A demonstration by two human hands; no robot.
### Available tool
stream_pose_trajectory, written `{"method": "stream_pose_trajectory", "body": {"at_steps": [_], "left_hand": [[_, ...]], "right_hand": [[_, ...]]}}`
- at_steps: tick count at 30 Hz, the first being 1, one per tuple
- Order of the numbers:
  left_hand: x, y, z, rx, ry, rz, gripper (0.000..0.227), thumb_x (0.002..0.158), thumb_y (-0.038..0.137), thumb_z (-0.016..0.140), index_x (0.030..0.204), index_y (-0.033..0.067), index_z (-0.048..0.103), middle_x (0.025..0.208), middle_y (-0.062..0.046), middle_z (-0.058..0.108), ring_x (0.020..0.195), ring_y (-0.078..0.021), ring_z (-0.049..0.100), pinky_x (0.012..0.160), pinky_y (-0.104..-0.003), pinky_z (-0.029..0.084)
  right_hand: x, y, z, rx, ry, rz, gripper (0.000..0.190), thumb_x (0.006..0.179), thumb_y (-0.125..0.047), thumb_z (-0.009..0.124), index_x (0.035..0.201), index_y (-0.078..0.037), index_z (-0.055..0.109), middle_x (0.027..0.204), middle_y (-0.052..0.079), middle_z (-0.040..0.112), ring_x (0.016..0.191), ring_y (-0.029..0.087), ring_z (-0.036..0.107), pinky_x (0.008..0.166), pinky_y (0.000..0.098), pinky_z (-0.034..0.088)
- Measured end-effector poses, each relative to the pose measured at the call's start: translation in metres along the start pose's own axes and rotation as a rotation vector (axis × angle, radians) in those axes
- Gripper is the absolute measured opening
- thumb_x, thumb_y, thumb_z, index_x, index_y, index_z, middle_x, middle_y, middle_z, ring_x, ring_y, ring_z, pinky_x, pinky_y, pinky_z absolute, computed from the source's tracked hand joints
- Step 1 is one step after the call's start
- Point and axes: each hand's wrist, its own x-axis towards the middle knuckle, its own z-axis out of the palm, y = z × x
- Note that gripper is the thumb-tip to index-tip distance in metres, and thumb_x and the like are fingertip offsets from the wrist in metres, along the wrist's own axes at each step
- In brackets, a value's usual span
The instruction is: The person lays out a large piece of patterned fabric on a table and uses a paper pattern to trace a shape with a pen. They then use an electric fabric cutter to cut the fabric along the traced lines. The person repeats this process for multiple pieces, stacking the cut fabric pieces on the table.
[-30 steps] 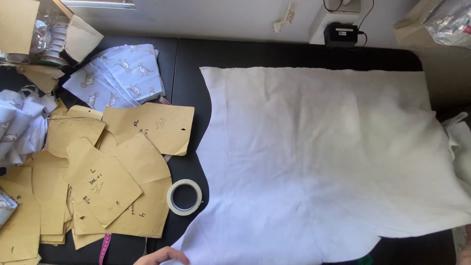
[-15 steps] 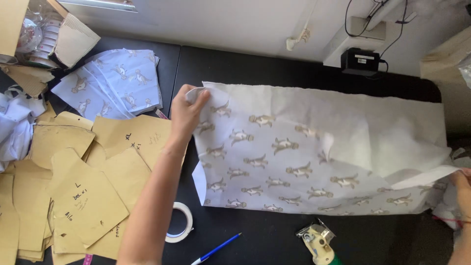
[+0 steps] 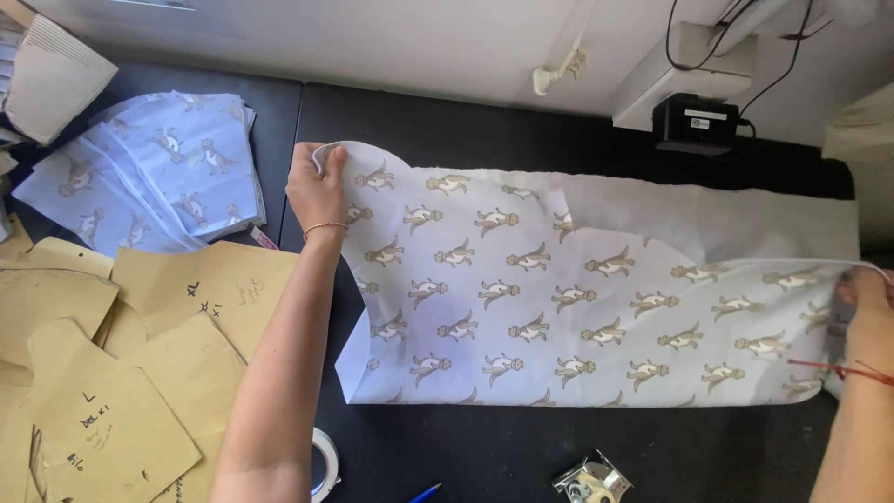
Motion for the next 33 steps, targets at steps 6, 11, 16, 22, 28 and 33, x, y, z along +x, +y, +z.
{"method": "stream_pose_trajectory", "body": {"at_steps": [6,11,16,22,28,33], "left_hand": [[-0.004,0.002,0.002,0.069,-0.047,-0.082,0.02,0.083,0.03,0.058,0.088,0.0129,0.05,0.081,-0.006,0.06,0.071,-0.0219,0.056,0.058,-0.036,0.041],[-0.048,0.027,-0.015,0.3,0.096,0.457,0.054,0.066,-0.001,0.073,0.111,0.0109,0.046,0.12,-0.009,0.046,0.111,-0.0277,0.045,0.081,-0.038,0.041],[-0.145,0.039,0.017,0.226,-0.136,0.79,0.02,0.077,0.001,0.05,0.091,0.0141,0.057,0.107,-0.005,0.054,0.1,-0.0214,0.053,0.087,-0.042,0.035],[-0.142,0.05,0.068,0.428,-0.493,0.822,0.042,0.08,0.03,0.051,0.121,0.0212,0.044,0.135,-0.001,0.034,0.126,-0.0187,0.028,0.104,-0.051,0.013],[-0.092,0.024,0.056,0.569,-0.333,0.554,0.057,0.085,0.05,0.038,0.134,0.0218,0.028,0.143,-0.007,0.017,0.131,-0.0213,0.016,0.105,-0.048,0.007],[-0.146,0.054,0.016,0.621,-0.457,0.337,0.052,0.086,0.027,0.044,0.132,0.0099,0.029,0.141,-0.014,0.017,0.131,-0.0244,0.015,0.105,-0.05,0.008]], "right_hand": [[0.013,0.019,0.041,-0.453,0.309,-0.455,0.015,0.098,-0.012,0.074,0.092,-0.002,0.065,0.074,0.007,0.062,0.071,0.014,0.064,0.06,0.0234,0.046],[-0.072,-0.115,0.075,-0.359,0.076,-0.201,0.067,0.082,-0.002,0.065,0.138,0.002,0.029,0.098,0.018,0.059,0.08,0.027,0.056,0.079,0.037,0.042],[-0.157,-0.159,0.154,-0.438,0.005,-0.797,0.031,0.085,-0.004,0.057,0.116,0.002,0.053,0.116,0.016,0.054,0.109,0.029,0.049,0.096,0.0427,0.036],[-0.165,-0.203,0.253,-0.306,-0.384,-0.838,0.043,0.088,-0.026,0.039,0.129,-0.01,0.036,0.133,0.009,0.035,0.123,0.026,0.03,0.101,0.0465,0.017],[-0.107,-0.176,0.273,-0.576,-0.179,-0.701,0.052,0.092,-0.044,0.03,0.132,-0.011,0.031,0.141,0.01,0.023,0.128,0.03,0.019,0.1,0.0551,0.012],[-0.163,-0.205,0.256,-0.49,-0.174,-0.649,0.049,0.091,-0.037,0.036,0.135,-0.016,0.027,0.143,0.007,0.015,0.13,0.03,0.01,0.098,0.0593,0.006]]}}
